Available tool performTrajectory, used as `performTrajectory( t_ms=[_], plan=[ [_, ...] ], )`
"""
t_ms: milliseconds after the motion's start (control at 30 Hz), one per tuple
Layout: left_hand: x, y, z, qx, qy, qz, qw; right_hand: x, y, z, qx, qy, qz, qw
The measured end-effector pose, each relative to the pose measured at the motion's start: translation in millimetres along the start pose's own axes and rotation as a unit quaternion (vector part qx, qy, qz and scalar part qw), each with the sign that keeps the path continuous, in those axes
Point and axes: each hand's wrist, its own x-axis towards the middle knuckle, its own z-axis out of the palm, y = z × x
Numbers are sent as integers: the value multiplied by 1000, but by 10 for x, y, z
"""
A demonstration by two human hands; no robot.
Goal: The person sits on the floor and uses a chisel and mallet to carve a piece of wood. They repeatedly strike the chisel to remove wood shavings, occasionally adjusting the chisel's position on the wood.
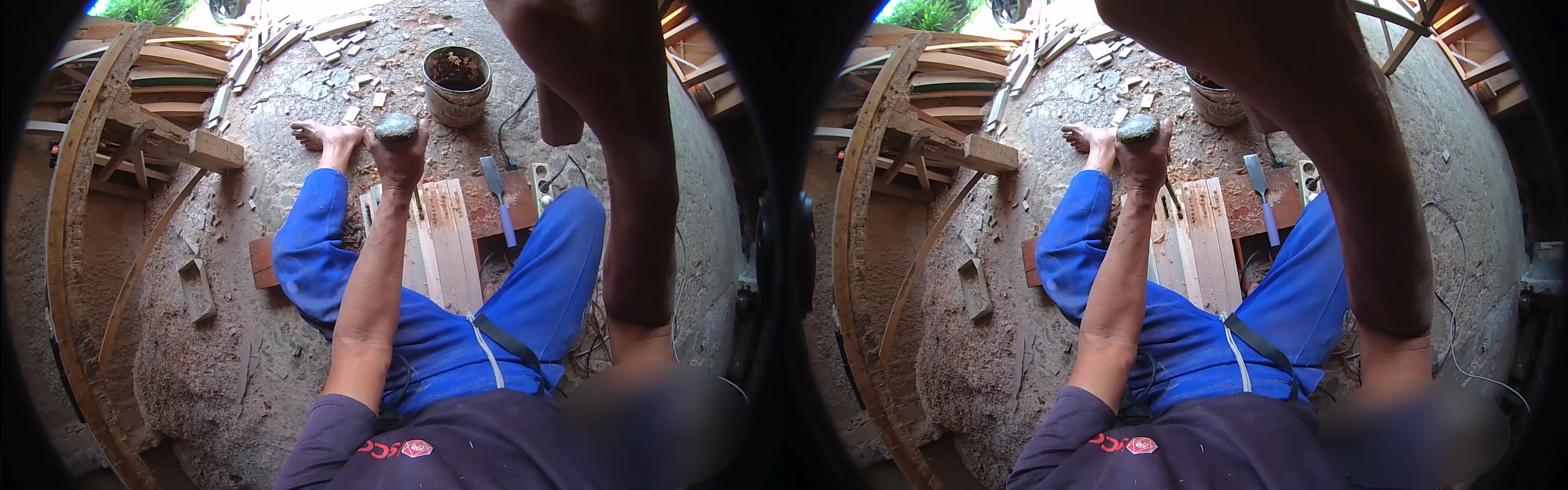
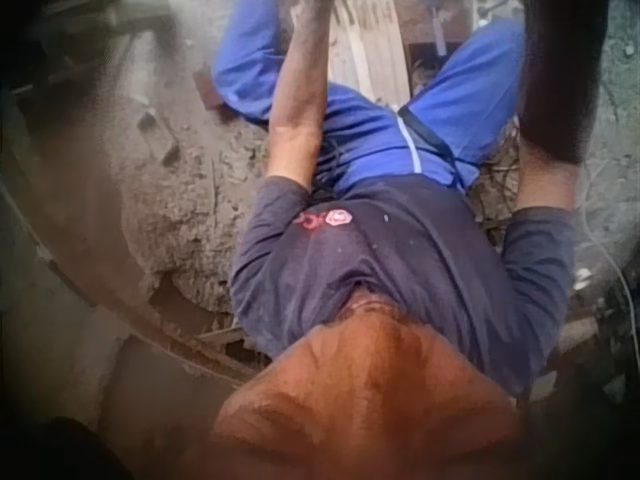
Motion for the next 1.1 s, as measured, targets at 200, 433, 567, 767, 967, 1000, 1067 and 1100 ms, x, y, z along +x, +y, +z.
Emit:
performTrajectory(
  t_ms=[200,433,567,767,967,1000,1067,1100],
  plan=[
    [-267,50,-71,22,36,94,995,-903,278,678,-81,-389,41,917],
    [-111,200,-57,-149,-19,-18,988,-877,189,275,84,-325,106,936],
    [163,-175,51,-128,-29,1,991,-267,-90,44,108,-30,-41,993],
    [18,-12,-14,-136,-80,-90,983,-179,3,228,-40,-55,106,992],
    [-628,174,-93,-137,6,68,988,-953,344,428,25,-418,83,904],
    [-657,144,-56,-90,4,106,990,-998,360,355,74,-388,88,914],
    [-306,-52,-20,-62,12,73,995,-915,245,309,68,-342,56,935],
    [-14,-157,23,-108,-13,17,994,-805,206,286,85,-305,35,948]
  ],
)
